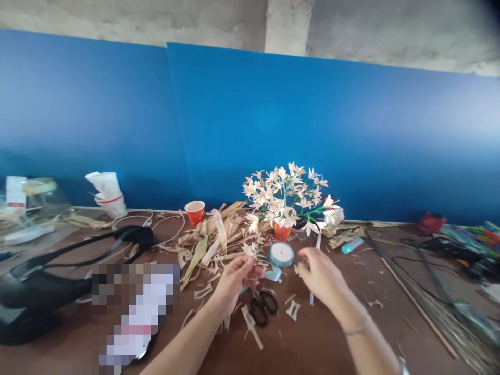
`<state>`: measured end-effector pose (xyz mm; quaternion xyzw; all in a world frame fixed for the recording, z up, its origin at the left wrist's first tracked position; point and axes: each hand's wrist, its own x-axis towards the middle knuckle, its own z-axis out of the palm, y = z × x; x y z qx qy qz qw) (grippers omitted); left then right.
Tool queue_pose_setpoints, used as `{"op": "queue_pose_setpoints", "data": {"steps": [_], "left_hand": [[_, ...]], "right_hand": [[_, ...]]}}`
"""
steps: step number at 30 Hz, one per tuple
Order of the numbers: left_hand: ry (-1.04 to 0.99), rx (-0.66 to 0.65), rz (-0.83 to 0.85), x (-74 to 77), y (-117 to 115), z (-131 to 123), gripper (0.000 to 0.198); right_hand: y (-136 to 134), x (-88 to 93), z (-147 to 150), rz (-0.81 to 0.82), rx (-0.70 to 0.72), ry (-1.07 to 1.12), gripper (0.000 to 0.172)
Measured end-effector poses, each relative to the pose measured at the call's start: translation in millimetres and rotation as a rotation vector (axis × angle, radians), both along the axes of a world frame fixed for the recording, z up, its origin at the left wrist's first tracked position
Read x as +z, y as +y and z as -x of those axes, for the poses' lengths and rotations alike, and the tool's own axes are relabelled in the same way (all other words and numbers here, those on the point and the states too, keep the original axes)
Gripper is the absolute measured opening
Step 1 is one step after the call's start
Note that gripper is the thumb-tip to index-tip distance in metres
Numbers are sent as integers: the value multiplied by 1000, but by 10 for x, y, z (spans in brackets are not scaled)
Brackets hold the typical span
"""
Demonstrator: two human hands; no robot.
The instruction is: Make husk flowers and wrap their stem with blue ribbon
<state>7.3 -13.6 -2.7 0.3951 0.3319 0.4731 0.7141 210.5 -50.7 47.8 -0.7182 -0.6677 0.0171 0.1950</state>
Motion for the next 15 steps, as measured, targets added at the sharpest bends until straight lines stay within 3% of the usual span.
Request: {"op": "queue_pose_setpoints", "data": {"steps": [2,5,7,10,15], "left_hand": [[-3,-21,27,12,-14,-14,28],[-12,-42,49,6,-28,-38,28],[-29,-40,44,-11,-28,-47,28],[-55,-30,14,-31,-17,-49,27],[-52,-7,7,-7,8,-53,31]], "right_hand": [[-82,30,-231,146,-126,-162,27],[-194,-117,-402,318,-231,-248,35],[-228,-269,-425,283,-259,-263,40],[-221,-431,-434,210,-206,-260,31],[-164,-415,-473,-23,-109,-120,23]]}}
